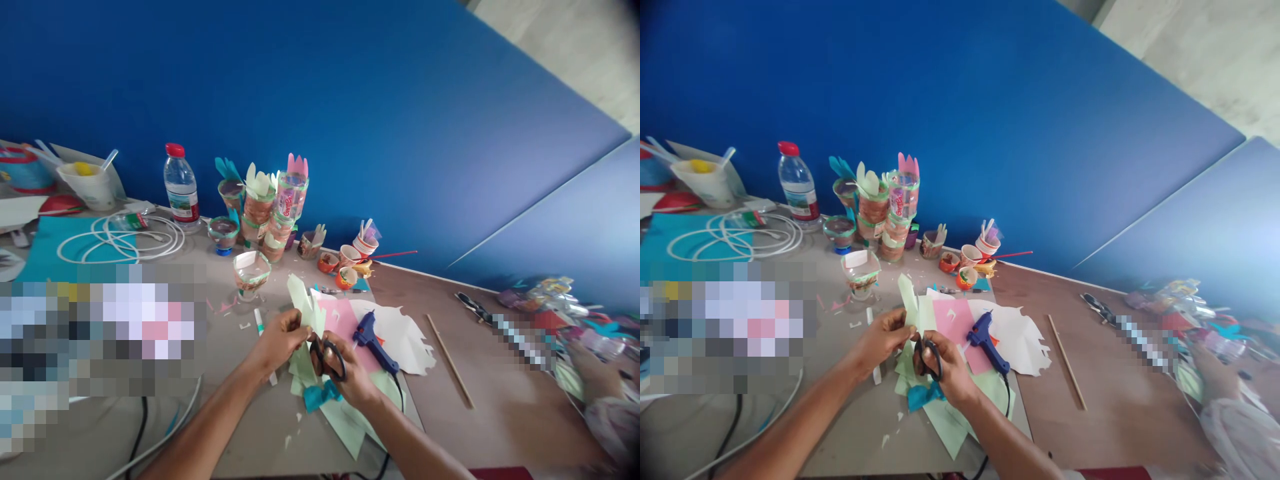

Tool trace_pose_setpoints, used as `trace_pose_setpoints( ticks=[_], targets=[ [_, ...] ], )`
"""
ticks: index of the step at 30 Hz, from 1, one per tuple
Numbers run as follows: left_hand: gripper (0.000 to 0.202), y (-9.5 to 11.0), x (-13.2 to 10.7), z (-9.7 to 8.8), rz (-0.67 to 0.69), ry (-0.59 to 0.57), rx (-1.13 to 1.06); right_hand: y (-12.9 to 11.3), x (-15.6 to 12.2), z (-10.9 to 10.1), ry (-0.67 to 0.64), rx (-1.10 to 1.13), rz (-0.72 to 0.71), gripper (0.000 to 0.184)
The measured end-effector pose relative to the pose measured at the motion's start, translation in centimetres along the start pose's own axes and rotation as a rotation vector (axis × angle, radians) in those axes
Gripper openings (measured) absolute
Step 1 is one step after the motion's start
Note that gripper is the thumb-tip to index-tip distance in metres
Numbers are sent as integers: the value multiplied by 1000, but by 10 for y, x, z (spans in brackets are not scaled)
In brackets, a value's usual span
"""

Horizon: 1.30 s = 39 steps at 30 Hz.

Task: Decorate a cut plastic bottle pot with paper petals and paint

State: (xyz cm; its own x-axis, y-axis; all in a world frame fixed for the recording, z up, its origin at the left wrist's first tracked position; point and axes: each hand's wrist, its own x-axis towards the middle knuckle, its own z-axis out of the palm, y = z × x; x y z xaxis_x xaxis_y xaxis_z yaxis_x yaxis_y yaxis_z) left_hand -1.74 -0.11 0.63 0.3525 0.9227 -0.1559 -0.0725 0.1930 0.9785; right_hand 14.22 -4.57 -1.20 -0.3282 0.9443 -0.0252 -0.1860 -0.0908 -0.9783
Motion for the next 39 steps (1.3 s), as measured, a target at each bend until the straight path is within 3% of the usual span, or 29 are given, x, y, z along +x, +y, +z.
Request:
trace_pose_setpoints(
  ticks=[9,18,27,31,39],
  targets=[
    [13,1,-1,2,11,-8,2,-3,0,-2,1,-80,14,54],
    [13,-3,2,1,21,-28,-19,-3,0,1,8,-85,3,49],
    [16,7,-3,0,-9,-21,-34,-10,-1,-1,40,-186,24,46],
    [18,3,-1,-2,10,44,-62,-16,0,-3,68,-253,27,45],
    [23,-4,5,-8,93,336,-159,-11,10,0,153,-281,92,46]
  ],
)
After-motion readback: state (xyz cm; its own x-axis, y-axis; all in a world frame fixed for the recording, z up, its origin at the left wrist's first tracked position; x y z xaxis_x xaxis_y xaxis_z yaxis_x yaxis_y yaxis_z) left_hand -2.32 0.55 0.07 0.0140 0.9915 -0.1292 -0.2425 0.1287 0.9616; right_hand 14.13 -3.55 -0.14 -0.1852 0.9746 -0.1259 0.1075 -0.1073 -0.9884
